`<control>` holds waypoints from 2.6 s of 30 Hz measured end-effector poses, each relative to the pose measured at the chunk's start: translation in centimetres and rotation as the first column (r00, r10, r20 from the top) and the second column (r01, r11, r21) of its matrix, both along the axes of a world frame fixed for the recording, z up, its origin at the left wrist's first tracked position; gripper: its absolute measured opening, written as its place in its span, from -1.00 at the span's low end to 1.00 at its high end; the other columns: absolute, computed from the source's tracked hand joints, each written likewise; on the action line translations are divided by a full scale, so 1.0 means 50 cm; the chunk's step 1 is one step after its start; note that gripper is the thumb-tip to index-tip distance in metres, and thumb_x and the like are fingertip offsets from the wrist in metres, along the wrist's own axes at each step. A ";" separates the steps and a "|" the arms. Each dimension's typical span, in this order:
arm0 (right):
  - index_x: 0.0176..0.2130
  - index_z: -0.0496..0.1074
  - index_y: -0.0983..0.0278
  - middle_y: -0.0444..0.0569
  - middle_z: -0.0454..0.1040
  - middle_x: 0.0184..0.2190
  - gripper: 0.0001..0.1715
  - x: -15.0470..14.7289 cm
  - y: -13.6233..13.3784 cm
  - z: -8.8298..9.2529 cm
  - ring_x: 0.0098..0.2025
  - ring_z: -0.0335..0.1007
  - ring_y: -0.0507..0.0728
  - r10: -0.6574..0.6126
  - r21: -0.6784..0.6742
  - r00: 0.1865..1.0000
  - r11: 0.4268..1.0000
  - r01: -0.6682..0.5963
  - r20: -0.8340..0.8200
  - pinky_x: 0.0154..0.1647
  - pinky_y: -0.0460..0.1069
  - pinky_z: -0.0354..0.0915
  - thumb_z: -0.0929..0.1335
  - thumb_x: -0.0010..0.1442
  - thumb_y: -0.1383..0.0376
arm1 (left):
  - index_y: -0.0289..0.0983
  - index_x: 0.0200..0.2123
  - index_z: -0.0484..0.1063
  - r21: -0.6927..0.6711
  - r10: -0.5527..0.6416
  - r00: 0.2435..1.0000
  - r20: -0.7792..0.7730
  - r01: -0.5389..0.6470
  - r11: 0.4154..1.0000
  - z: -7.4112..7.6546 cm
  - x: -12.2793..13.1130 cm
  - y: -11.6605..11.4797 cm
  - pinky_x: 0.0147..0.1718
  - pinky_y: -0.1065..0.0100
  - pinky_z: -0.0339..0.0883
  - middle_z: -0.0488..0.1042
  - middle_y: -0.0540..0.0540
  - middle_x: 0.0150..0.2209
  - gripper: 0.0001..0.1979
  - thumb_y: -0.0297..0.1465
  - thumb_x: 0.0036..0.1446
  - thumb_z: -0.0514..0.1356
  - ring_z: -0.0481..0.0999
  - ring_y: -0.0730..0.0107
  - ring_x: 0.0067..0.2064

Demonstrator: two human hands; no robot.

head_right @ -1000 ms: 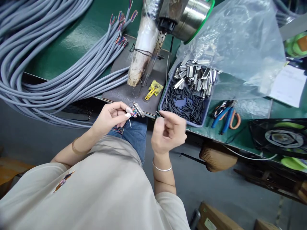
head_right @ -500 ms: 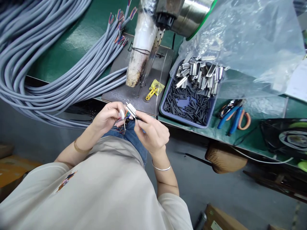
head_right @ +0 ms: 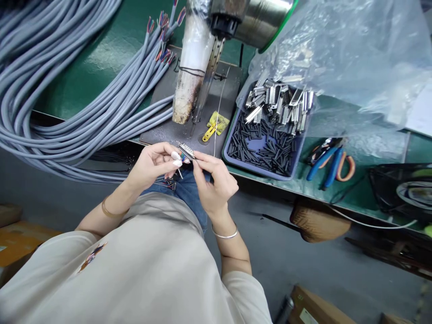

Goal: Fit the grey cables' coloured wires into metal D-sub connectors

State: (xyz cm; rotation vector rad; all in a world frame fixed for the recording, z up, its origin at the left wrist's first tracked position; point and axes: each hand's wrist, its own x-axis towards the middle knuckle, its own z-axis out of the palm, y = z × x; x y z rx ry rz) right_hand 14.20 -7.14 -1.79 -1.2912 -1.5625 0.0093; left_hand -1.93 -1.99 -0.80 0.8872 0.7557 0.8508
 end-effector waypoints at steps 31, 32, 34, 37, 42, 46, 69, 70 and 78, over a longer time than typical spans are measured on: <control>-0.24 0.43 0.20 -0.02 0.68 -0.12 -0.76 0.005 0.051 0.012 -0.16 0.67 0.08 0.017 0.081 0.991 0.996 -0.028 0.132 -0.16 -0.05 0.57 0.48 0.16 0.48 | -0.29 -0.42 0.39 0.489 0.424 0.881 -0.210 -0.280 0.826 0.010 0.053 0.016 -0.56 0.58 0.14 0.45 0.06 -0.43 -0.89 -0.51 0.10 0.27 0.21 0.72 -0.55; -0.25 0.42 0.21 0.00 0.69 -0.12 -0.76 0.006 0.049 0.011 -0.17 0.67 0.08 0.026 0.082 0.989 0.996 -0.038 0.144 -0.17 -0.07 0.57 0.47 0.16 0.49 | -0.29 -0.42 0.38 0.488 0.417 0.881 -0.223 -0.269 0.830 0.007 0.051 0.014 -0.56 0.58 0.15 0.43 0.06 -0.44 -0.88 -0.52 0.11 0.27 0.23 0.71 -0.55; -0.26 0.41 0.22 0.01 0.69 -0.13 -0.76 0.007 0.046 0.008 -0.17 0.67 0.08 0.034 0.071 0.989 0.997 -0.045 0.142 -0.17 -0.07 0.56 0.47 0.16 0.50 | -0.29 -0.42 0.39 0.505 0.409 0.878 -0.247 -0.243 0.828 0.003 0.047 0.011 -0.54 0.58 0.18 0.42 0.06 -0.44 -0.88 -0.52 0.13 0.27 0.28 0.68 -0.53; -0.27 0.41 0.21 -0.02 0.69 -0.15 -0.78 0.008 0.043 0.009 -0.16 0.67 0.08 0.027 0.020 0.996 0.999 -0.029 0.087 -0.15 -0.04 0.56 0.46 0.18 0.49 | -0.30 -0.37 0.44 0.636 0.424 0.865 -0.270 -0.170 0.753 0.002 0.039 0.010 -0.40 0.54 0.34 0.52 -0.02 -0.36 -0.91 -0.53 0.20 0.26 0.45 0.58 -0.39; -0.26 0.45 0.21 -0.06 0.68 -0.17 -0.81 0.007 0.043 0.017 -0.15 0.65 0.07 0.031 -0.018 0.998 0.999 -0.030 0.057 -0.12 -0.02 0.54 0.46 0.21 0.48 | -0.32 -0.35 0.46 0.881 0.522 0.792 -0.315 0.039 0.472 0.013 0.027 0.011 -0.19 0.46 0.45 0.59 -0.12 -0.30 -0.85 -0.59 0.26 0.17 0.56 0.47 -0.24; -0.25 0.46 0.20 -0.07 0.68 -0.17 -0.81 0.006 0.045 0.020 -0.16 0.65 0.07 0.033 -0.017 0.998 0.999 -0.032 0.061 -0.12 -0.02 0.53 0.46 0.21 0.48 | -0.35 -0.35 0.47 0.902 0.558 0.747 -0.361 0.128 0.412 0.020 0.025 0.014 -0.22 0.48 0.46 0.61 -0.19 -0.24 -0.84 -0.61 0.26 0.14 0.57 0.47 -0.25; -0.27 0.47 0.20 -0.09 0.68 -0.19 -0.83 0.003 0.047 0.017 -0.17 0.65 0.08 0.026 -0.040 0.999 0.999 -0.025 0.018 -0.14 -0.02 0.53 0.46 0.20 0.46 | -0.31 -0.42 0.48 0.714 0.467 0.843 -0.266 -0.153 0.683 0.012 0.032 0.006 -0.52 0.58 0.27 0.56 -0.04 -0.33 -0.91 -0.57 0.11 0.26 0.41 0.62 -0.46; -0.27 0.47 0.20 -0.09 0.68 -0.18 -0.83 0.003 0.047 0.018 -0.17 0.65 0.08 0.029 -0.038 0.999 0.999 -0.028 0.021 -0.14 -0.01 0.53 0.46 0.20 0.46 | -0.30 -0.42 0.47 0.742 0.493 0.827 -0.272 -0.146 0.654 0.013 0.034 0.007 -0.54 0.57 0.23 0.55 -0.02 -0.34 -0.90 -0.58 0.11 0.25 0.36 0.64 -0.49; -0.25 0.48 0.18 -0.10 0.68 -0.17 -0.84 0.006 0.054 0.019 -0.16 0.65 0.10 0.028 -0.035 0.999 0.999 -0.027 0.032 -0.14 0.03 0.54 0.46 0.22 0.43 | -0.28 -0.43 0.41 0.854 0.584 0.742 -0.329 -0.031 0.519 0.024 0.041 0.020 -0.36 0.46 0.34 0.57 -0.03 -0.35 -0.85 -0.60 0.14 0.19 0.48 0.51 -0.36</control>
